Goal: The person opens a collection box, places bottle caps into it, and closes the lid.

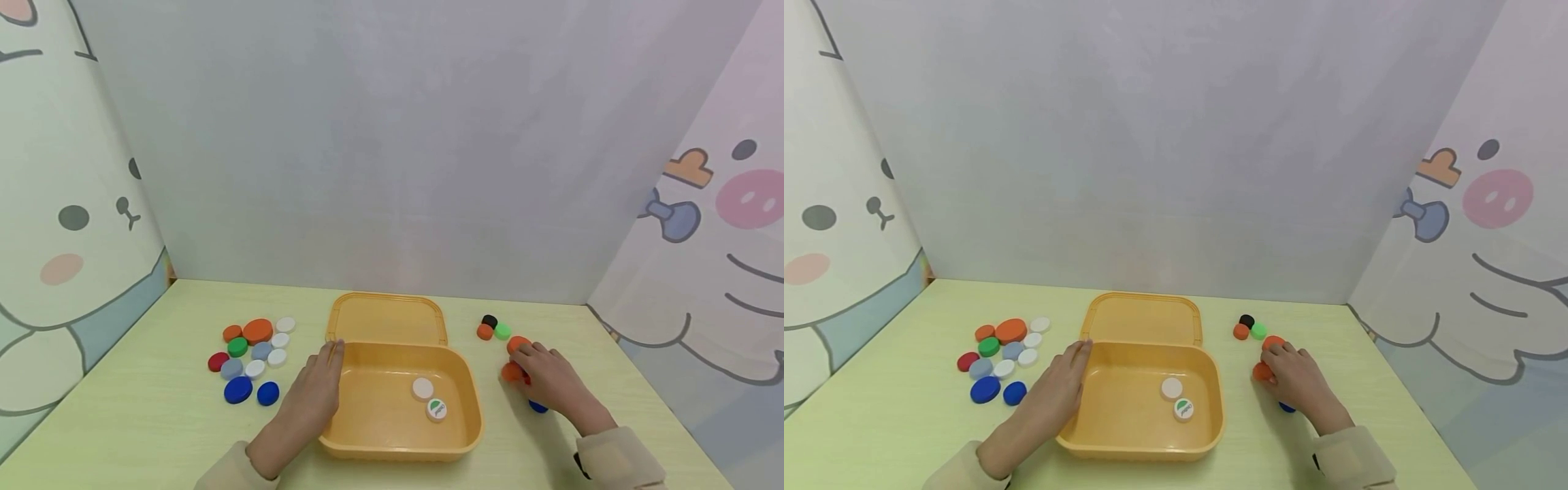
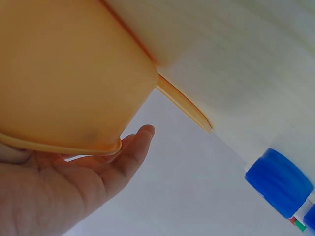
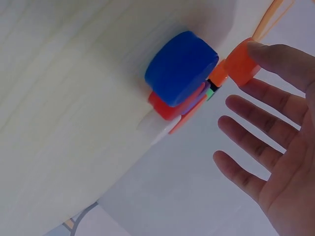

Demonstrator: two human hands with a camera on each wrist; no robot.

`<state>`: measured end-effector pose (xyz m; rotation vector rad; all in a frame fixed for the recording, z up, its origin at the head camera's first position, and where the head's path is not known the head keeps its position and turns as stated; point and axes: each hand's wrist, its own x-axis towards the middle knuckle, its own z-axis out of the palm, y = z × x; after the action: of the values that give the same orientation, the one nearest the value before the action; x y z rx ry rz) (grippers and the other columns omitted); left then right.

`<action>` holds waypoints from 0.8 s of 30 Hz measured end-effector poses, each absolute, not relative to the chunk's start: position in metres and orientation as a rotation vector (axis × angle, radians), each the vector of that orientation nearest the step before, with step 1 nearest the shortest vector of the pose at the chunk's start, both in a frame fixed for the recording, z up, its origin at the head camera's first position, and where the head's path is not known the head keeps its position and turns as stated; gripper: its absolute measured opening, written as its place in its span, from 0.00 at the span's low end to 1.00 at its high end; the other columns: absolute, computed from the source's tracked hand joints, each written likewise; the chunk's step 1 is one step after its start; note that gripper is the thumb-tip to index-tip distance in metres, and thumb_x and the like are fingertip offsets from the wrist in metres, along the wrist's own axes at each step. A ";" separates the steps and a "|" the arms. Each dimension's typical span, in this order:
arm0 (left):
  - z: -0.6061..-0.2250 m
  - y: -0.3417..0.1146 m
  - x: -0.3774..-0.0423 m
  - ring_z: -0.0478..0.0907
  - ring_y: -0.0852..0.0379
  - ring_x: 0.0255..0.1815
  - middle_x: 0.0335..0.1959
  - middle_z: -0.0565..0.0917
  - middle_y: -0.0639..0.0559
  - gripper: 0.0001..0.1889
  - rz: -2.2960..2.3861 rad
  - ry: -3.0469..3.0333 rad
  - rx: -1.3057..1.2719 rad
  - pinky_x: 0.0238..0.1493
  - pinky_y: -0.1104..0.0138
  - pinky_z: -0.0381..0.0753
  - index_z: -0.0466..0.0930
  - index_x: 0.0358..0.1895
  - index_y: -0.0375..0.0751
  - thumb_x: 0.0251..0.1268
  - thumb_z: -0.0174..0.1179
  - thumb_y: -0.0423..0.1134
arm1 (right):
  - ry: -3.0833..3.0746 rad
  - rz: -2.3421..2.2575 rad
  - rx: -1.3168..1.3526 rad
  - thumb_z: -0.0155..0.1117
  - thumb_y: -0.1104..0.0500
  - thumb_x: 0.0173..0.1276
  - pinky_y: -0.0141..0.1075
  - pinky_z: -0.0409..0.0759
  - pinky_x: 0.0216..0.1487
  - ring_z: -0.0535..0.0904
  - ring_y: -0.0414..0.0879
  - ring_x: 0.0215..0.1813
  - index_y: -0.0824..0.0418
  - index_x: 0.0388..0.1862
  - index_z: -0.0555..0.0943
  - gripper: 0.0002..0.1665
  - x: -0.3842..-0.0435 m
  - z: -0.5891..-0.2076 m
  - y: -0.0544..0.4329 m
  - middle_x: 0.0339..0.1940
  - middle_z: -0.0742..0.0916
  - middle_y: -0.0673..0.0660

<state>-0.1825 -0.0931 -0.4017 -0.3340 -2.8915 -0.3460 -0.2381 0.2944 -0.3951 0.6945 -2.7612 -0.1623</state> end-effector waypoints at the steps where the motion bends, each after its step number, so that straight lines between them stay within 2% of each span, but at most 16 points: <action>1: -0.402 -0.093 -0.183 0.71 0.44 0.53 0.62 0.66 0.38 0.31 -0.345 -2.892 -0.335 0.52 0.56 0.76 0.58 0.66 0.33 0.60 0.57 0.31 | -2.748 -0.156 0.701 0.73 0.55 0.44 0.33 0.63 0.27 0.67 0.43 0.31 0.56 0.32 0.78 0.17 -0.238 -0.394 0.293 0.30 0.78 0.47; 8: -0.403 -0.094 -0.183 0.71 0.44 0.53 0.62 0.66 0.38 0.31 -0.343 -2.897 -0.334 0.52 0.56 0.76 0.58 0.66 0.33 0.60 0.57 0.31 | -2.676 -0.147 0.752 0.73 0.51 0.45 0.32 0.64 0.27 0.68 0.41 0.32 0.54 0.31 0.78 0.16 -0.235 -0.382 0.277 0.33 0.79 0.48; 16: -0.403 -0.094 -0.183 0.72 0.45 0.52 0.62 0.66 0.37 0.31 -0.323 -2.889 -0.335 0.51 0.56 0.76 0.58 0.66 0.33 0.59 0.57 0.31 | -2.658 -0.155 0.758 0.73 0.49 0.46 0.36 0.72 0.32 0.73 0.45 0.37 0.56 0.34 0.79 0.19 -0.229 -0.366 0.254 0.36 0.82 0.50; 24: -0.404 -0.094 -0.184 0.72 0.44 0.51 0.62 0.66 0.38 0.31 -0.323 -2.870 -0.342 0.51 0.56 0.77 0.59 0.66 0.33 0.59 0.58 0.31 | -2.517 -0.145 0.863 0.74 0.50 0.45 0.35 0.71 0.31 0.70 0.44 0.35 0.55 0.33 0.78 0.19 -0.225 -0.355 0.236 0.35 0.80 0.48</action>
<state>-0.1837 -0.0937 -0.4041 -0.3420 -2.8705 -0.3232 -0.2247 0.2363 -0.3546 0.8627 -2.5174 -0.1452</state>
